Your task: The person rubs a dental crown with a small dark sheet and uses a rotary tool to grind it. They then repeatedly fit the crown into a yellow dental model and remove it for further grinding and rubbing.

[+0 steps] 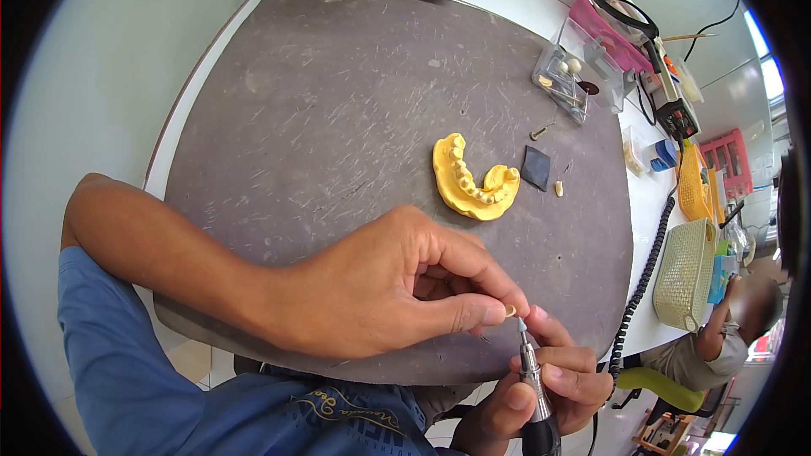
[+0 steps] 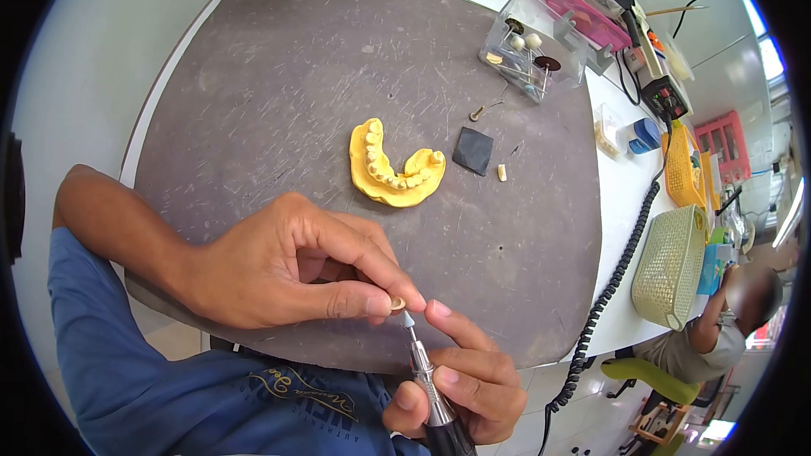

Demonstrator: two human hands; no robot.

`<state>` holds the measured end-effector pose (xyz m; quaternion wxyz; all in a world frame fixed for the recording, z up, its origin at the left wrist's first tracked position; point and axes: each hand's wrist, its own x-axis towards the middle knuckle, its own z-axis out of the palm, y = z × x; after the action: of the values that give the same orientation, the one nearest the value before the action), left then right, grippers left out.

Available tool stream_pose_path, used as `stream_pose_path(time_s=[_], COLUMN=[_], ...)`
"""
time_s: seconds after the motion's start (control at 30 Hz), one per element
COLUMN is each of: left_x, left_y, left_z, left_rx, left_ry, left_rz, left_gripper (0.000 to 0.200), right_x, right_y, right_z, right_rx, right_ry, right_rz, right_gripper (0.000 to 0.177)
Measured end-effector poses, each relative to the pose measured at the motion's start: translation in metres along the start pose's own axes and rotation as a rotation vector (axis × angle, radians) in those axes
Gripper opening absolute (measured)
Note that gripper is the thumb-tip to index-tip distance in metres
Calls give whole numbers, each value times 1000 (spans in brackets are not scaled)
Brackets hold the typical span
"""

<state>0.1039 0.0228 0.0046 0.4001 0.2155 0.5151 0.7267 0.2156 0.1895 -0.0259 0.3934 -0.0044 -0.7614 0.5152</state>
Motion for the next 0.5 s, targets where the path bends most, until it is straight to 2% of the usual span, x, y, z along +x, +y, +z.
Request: stream_pose_path(time_s=[0.07, 0.27, 0.4, 0.5], left_x=[0, 0, 0, 0], left_y=[0, 0, 1, 0], left_z=[-1, -1, -1, 0], left_rx=[0, 6, -8, -15], left_ry=[2, -5, -5, 0], left_rz=[13, 12, 1, -4], left_gripper=[24, 24, 24, 24], right_x=[0, 1, -1, -3], right_y=[-3, -1, -1, -2], right_z=[-4, -9, -4, 0], right_rx=[8, -7, -4, -50], right_ry=[-102, -183, -159, -59], right_rz=[63, 25, 27, 0], right_gripper=[49, 46, 45, 46])
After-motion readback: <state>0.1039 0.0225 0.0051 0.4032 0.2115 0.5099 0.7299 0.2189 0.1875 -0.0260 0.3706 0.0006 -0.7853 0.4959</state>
